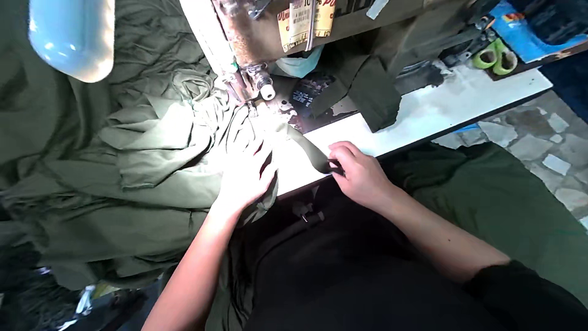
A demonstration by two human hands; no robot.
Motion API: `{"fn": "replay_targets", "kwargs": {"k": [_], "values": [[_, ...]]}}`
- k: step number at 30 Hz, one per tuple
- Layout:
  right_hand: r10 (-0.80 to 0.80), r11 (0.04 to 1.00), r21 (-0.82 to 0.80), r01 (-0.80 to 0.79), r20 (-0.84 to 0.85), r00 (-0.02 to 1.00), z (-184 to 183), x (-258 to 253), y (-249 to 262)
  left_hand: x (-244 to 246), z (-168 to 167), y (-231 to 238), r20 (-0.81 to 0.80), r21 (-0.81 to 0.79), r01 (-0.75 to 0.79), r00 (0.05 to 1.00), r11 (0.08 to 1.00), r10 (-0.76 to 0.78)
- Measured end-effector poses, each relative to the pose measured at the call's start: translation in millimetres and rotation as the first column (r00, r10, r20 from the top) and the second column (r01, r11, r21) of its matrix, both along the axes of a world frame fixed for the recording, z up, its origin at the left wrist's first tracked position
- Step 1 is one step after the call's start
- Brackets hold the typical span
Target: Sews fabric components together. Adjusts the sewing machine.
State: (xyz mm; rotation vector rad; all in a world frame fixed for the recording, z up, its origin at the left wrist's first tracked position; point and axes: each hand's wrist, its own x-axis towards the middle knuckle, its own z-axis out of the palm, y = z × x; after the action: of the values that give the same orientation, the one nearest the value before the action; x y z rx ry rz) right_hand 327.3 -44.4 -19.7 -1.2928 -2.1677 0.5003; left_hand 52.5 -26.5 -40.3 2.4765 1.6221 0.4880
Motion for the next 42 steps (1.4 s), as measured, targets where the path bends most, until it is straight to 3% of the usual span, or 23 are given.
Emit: {"fn": "replay_targets", "kwargs": {"k": [3,5,8,12,32,33,35,38,40,42], "values": [[0.253,0.962,0.162,-0.22,-0.225,0.941,15.3,-23.3,-16.0,-3.6,12.2,15.4,0.092,0.116,-0.069,0.994,0.991,0.059],[0.407,0.913,0.156,-0.376,-0.33,0.852,23.0,-39.4,-25.2,-5.4,19.2,28.3,0.079,0.125,-0.048,0.996,0.991,0.039],[0.517,0.849,0.139,-0.509,-0.417,0.748,28.6,-55.6,-32.6,-9.0,20.4,45.2,0.004,0.064,0.047,0.999,0.997,-0.048],[0.531,0.834,0.16,-0.529,-0.492,0.69,29.1,-62.2,-38.5,-10.9,12.4,52.7,-0.044,0.09,0.121,0.992,0.989,-0.117],[0.57,0.792,0.174,-0.586,-0.555,0.606,29.3,-61.0,-34.4,6.5,19.7,44.3,-0.215,0.024,0.057,0.975,0.998,-0.051],[0.575,0.789,0.173,-0.589,-0.543,0.611,28.1,-59.9,-30.7,5.9,18.7,42.3,-0.215,0.041,0.054,0.976,0.998,-0.044],[0.55,0.827,0.159,-0.539,-0.428,0.718,21.3,-56.2,-15.0,2.9,15.1,34.0,-0.16,0.163,0.079,0.986,0.983,-0.053],[0.445,0.895,0.066,-0.441,-0.062,0.893,1.5,-54.5,15.0,1.4,12.5,11.7,0.052,0.271,0.016,0.998,0.962,-0.032],[0.471,0.882,-0.063,-0.467,0.124,0.873,-1.6,-60.0,22.0,5.0,9.9,-2.8,0.19,0.193,-0.063,0.981,0.979,0.026],[0.508,0.86,-0.068,-0.506,0.203,0.837,-6.4,-65.5,19.1,8.6,5.1,-12.4,0.25,0.09,-0.106,0.965,0.99,0.081]]}}
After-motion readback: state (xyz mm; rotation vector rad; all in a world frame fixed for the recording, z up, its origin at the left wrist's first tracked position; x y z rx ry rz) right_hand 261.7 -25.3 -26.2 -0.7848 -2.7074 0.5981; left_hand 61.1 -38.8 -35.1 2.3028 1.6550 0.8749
